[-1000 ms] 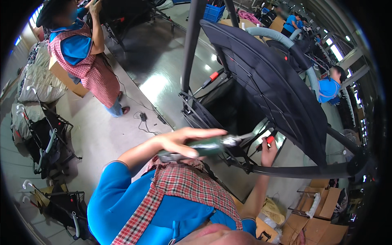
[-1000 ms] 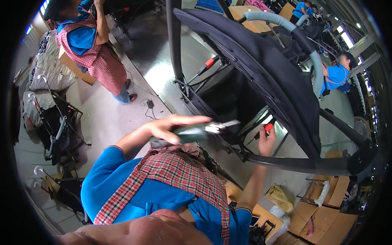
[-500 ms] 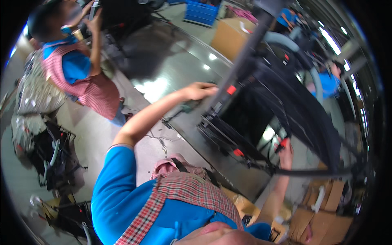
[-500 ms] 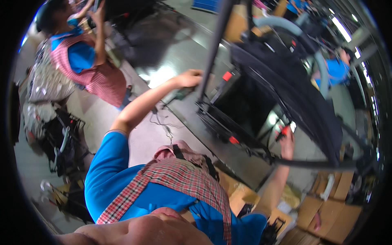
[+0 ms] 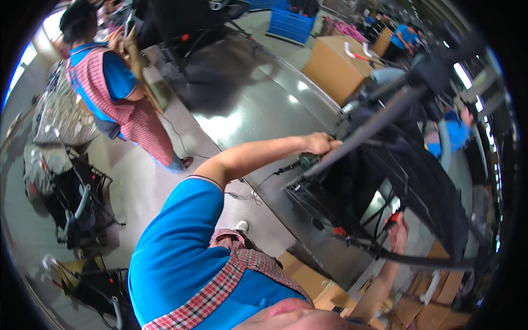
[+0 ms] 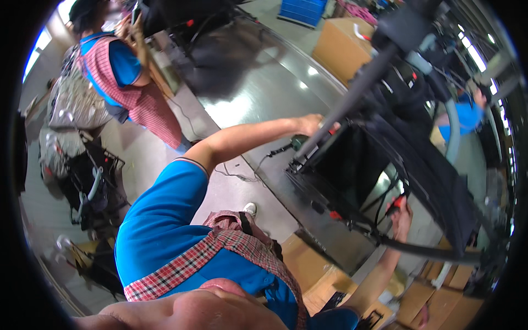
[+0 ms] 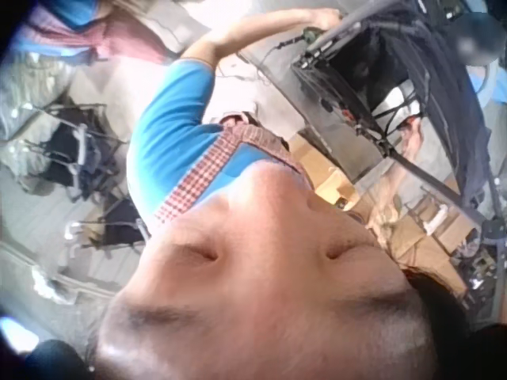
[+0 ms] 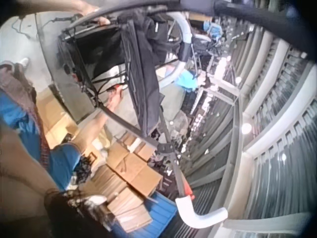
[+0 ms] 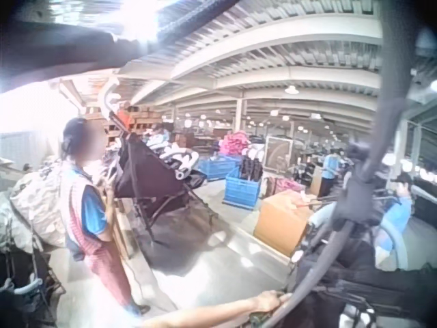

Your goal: The person uses a corded electric screwdriver to fasten screws into the frame and fabric of a black stroller on a metal workbench. The person repeatedly picks up screws, positions the tool, and drives screws into multiple locations on the stroller while another worker performs similar tasks nearby.

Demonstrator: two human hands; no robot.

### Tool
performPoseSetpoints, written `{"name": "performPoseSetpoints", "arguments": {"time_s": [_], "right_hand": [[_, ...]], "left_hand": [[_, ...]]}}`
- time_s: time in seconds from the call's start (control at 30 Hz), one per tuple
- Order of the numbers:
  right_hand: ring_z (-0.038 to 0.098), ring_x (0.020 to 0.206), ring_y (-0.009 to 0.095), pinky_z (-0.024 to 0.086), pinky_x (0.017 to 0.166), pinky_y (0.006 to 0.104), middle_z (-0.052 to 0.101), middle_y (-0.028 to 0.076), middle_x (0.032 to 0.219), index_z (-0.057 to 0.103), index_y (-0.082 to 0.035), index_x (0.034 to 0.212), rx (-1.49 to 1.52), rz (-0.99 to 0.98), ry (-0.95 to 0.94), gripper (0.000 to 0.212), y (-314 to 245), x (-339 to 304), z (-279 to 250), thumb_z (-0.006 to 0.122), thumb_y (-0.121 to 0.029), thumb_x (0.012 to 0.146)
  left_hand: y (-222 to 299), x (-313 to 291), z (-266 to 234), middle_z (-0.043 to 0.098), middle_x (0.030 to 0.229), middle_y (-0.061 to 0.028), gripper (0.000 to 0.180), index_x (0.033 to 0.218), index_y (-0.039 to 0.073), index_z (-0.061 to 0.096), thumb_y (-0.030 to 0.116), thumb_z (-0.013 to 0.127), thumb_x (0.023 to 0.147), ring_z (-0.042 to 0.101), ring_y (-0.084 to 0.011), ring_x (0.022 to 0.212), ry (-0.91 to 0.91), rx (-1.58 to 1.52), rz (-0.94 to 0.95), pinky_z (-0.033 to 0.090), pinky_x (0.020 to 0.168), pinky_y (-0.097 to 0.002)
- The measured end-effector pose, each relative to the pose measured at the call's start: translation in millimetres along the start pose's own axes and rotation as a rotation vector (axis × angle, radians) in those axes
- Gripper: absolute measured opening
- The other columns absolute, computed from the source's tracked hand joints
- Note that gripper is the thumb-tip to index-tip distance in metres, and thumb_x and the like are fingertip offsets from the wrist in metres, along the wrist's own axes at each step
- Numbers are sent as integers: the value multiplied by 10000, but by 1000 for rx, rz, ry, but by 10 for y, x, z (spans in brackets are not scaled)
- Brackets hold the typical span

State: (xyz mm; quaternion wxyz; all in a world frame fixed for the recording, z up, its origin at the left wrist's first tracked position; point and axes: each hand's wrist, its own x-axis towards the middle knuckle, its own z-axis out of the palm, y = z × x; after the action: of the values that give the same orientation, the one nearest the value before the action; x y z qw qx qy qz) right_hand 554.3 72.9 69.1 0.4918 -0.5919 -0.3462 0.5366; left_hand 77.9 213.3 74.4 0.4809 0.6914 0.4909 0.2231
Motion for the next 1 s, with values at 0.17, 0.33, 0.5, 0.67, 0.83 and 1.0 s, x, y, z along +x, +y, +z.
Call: {"name": "performPoseSetpoints", "arguments": {"time_s": [0.17, 0.33, 0.5, 0.67, 0.83, 1.0], "right_hand": [[698, 793, 249, 585, 689, 364, 689, 120, 1043, 595, 5, 1142, 1, 3, 20, 403, 20, -36, 33, 623, -372, 1001], [717, 809, 282, 608, 705, 393, 702, 146, 1042, 597, 18, 1198, -62, 3, 65, 470, -9, -153, 77, 658, -391, 974], [701, 831, 210, 586, 757, 327, 710, 120, 1059, 596, 39, 1236, -159, -274, -16, 424, 340, -92, 42, 629, -307, 993], [662, 973, 180, 529, 875, 300, 687, 107, 1166, 593, 50, 1316, -325, -68, 12, 444, 880, 73, -549, 621, -243, 984], [656, 1027, 168, 528, 876, 295, 702, 112, 1152, 619, 19, 1288, -262, -183, 196, 525, 845, -657, -292, 626, -414, 993], [640, 954, 127, 512, 871, 276, 710, 33, 1056, 662, 0, 1206, -461, -119, 312, 329, 571, -2365, -1030, 632, -261, 1007]], "left_hand": [[-124, 42, 22, 715, 1045, -132, 714, 1284, -18, 648, 614, 480, 997, 650, -190, 938, -83, -46, 63, 523, 877, -348], [357, -408, -90, 642, 816, -75, 674, 1137, -23, 695, 605, 493, 1001, 594, -160, 755, -149, -82, -53, 503, 708, -325], [41, -430, -11, 616, 972, -58, 463, 1144, -4, 672, 423, 566, 1001, 584, -126, 889, -118, -142, 51, 487, 775, -274], [-77, -476, 123, 595, 1203, -75, 459, 1254, -9, 626, 356, 600, 976, 581, -151, 1056, -202, -176, 57, 468, 907, -292], [-655, -961, -82, 602, 1354, -97, 474, 1359, -2, 578, 282, 581, 979, 587, -181, 1195, -76, -238, 15, 443, 1030, -312], [-1861, -2200, 64, 634, 1326, -110, 550, 1373, 11, 568, 428, 518, 1017, 600, -220, 1214, 176, -597, -444, 451, 1059, -336]]}}
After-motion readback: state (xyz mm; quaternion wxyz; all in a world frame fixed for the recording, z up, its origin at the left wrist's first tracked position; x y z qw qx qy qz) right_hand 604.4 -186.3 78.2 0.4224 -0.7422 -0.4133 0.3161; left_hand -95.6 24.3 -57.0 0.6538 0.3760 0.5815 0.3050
